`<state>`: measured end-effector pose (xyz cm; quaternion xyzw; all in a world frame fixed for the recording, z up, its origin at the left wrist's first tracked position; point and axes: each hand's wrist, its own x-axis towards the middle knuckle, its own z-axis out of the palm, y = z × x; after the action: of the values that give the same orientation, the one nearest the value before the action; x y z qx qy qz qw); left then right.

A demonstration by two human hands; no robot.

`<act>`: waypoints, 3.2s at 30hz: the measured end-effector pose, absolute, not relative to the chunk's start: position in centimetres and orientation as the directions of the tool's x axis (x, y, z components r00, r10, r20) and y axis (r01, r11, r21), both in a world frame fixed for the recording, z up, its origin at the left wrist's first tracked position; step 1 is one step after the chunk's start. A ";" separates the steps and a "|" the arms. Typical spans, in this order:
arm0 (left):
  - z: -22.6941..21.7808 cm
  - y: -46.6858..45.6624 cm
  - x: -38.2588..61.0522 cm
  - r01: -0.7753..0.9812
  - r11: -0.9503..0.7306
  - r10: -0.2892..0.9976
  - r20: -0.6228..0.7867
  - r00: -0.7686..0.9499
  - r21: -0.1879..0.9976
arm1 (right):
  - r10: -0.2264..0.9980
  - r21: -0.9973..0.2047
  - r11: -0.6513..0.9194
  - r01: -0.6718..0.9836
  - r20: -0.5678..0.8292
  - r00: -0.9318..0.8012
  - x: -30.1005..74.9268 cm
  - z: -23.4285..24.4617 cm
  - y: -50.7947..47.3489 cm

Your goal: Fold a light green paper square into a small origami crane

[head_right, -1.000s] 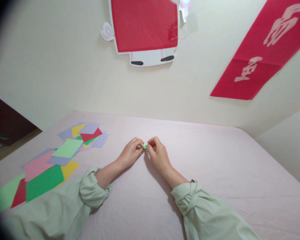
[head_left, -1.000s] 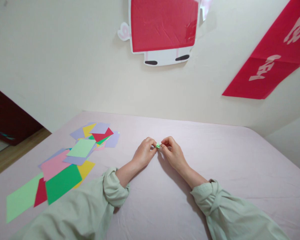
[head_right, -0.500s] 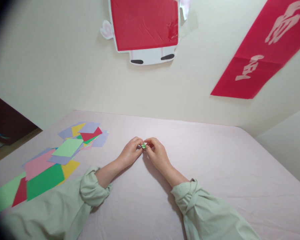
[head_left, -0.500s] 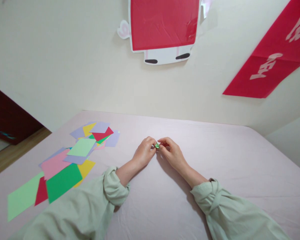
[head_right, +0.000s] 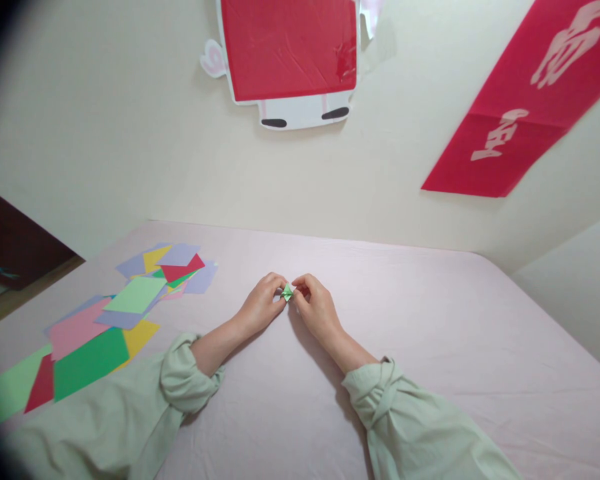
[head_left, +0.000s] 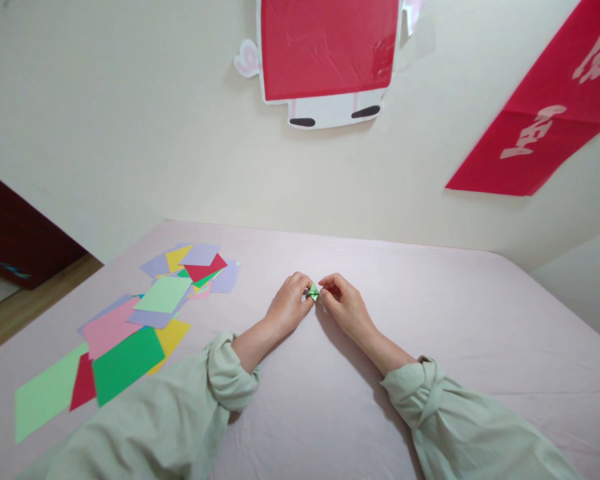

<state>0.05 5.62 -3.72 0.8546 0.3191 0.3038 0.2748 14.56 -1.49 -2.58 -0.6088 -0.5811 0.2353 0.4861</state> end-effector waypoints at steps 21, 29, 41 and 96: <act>-4.0 5.8 0.0 0.400 -0.631 0.734 0.345 0.585 0.665 | 0.939 -0.869 0.172 0.465 0.287 0.189 14.3 -2.3 -1.6; -4.2 5.9 0.0 0.404 -0.641 0.728 0.352 0.588 0.652 | 0.944 -0.870 0.188 0.456 0.289 0.162 14.4 -2.3 -1.6; -4.0 5.9 0.0 0.417 -0.634 0.733 0.333 0.593 0.651 | 0.941 -0.847 0.233 0.478 0.320 0.110 14.2 -2.3 -1.5; -3.5 5.3 0.0 0.377 -0.642 0.715 0.342 0.610 0.668 | 0.962 -0.926 0.137 0.352 0.209 0.177 15.0 -3.2 -0.7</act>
<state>0.01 5.32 -3.51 0.8533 0.3198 0.3044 0.2773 14.97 -0.74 -3.17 -0.5820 -0.5643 0.3048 0.4999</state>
